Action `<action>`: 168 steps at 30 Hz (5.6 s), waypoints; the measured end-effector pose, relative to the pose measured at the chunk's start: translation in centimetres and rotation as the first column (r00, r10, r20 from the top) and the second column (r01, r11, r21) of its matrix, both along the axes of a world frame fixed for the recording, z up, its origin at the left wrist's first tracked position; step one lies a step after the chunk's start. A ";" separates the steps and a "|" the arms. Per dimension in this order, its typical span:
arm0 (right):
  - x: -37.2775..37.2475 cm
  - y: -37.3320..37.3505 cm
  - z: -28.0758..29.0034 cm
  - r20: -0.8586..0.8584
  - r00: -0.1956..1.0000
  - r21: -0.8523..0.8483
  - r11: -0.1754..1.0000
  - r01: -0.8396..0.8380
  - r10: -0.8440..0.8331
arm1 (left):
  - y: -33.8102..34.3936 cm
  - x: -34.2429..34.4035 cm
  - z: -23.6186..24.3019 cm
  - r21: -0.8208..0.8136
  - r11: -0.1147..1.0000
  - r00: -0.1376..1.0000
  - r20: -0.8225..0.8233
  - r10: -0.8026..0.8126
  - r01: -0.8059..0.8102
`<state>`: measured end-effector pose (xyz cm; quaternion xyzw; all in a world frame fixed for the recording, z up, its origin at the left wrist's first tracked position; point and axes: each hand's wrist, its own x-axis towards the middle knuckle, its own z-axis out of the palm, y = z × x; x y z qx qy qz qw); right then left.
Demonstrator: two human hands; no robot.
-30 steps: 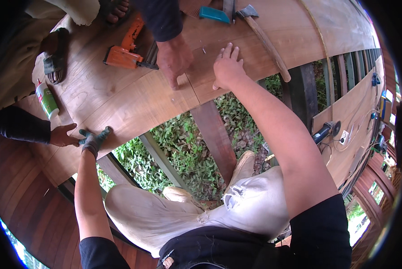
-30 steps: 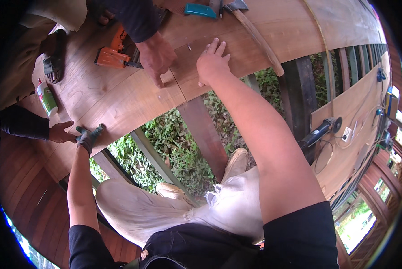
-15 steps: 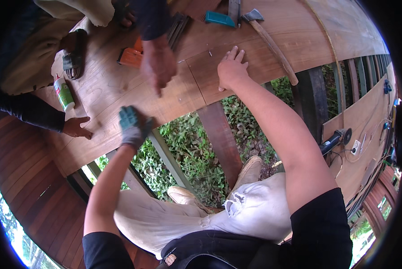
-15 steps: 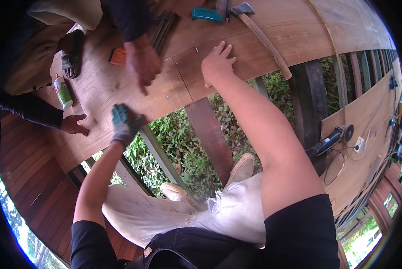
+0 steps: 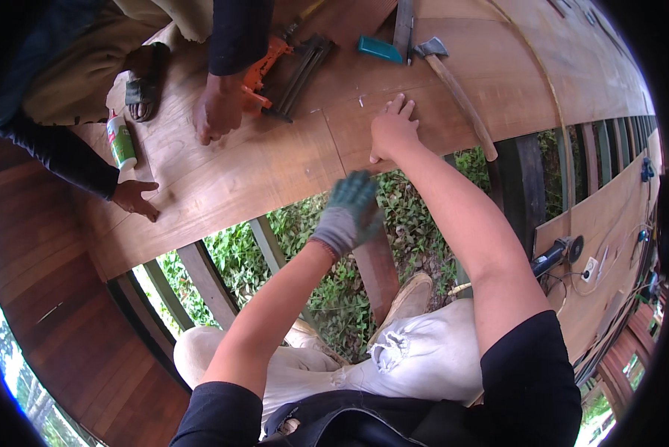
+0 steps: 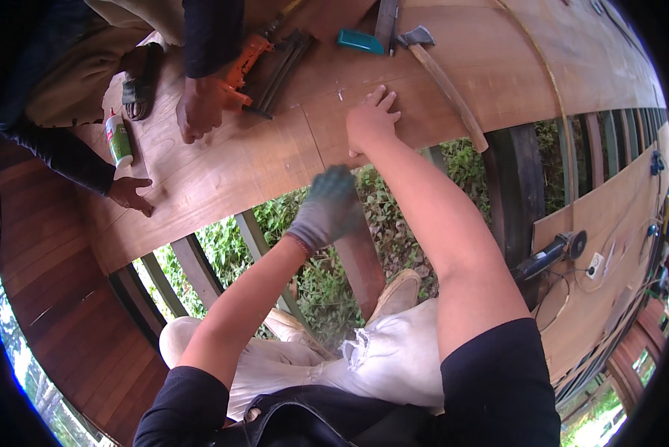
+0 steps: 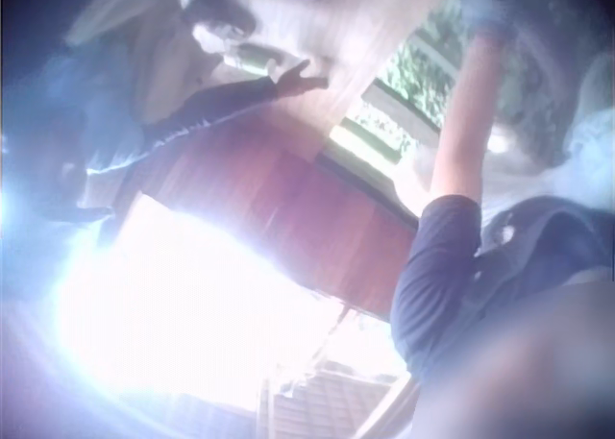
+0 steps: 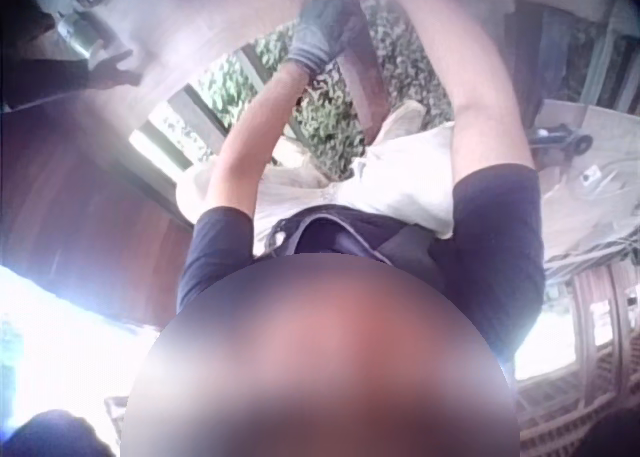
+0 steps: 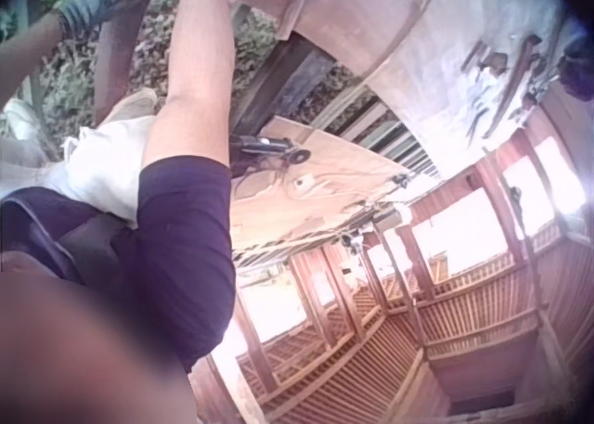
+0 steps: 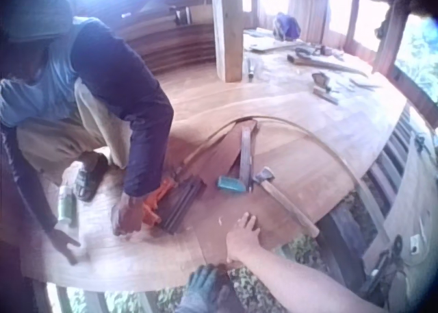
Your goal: The person uses an angle grinder to cut a wooden plank on a curved wooden floor. They then measure and mark the plank with a square and pencil, cut it again, and fit it into a gap in the floor with assistance from another person.
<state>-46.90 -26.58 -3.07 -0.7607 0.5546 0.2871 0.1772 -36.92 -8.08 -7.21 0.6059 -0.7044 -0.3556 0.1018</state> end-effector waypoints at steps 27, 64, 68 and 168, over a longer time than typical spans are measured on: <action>-3.7 -12.8 -6.3 0.467 0.860 -0.651 0.738 0.177 0.206 | 3.4 12.2 -1.1 0.114 0.929 0.847 0.461 0.265 -0.352; -7.8 2.7 -7.1 0.842 -0.210 0.463 0.467 0.753 -0.497 | 9.8 7.7 -1.8 -0.092 0.846 0.833 0.150 0.533 -0.525; -8.2 5.4 -6.0 0.636 -0.262 0.733 0.463 0.499 -0.726 | 9.8 6.7 -1.5 0.046 0.678 0.673 -0.084 0.735 -0.734; -1.6 18.1 -7.2 0.509 -0.068 0.790 0.434 0.433 -0.858 | 1.2 7.6 1.1 -0.260 0.947 0.898 0.435 -0.062 0.191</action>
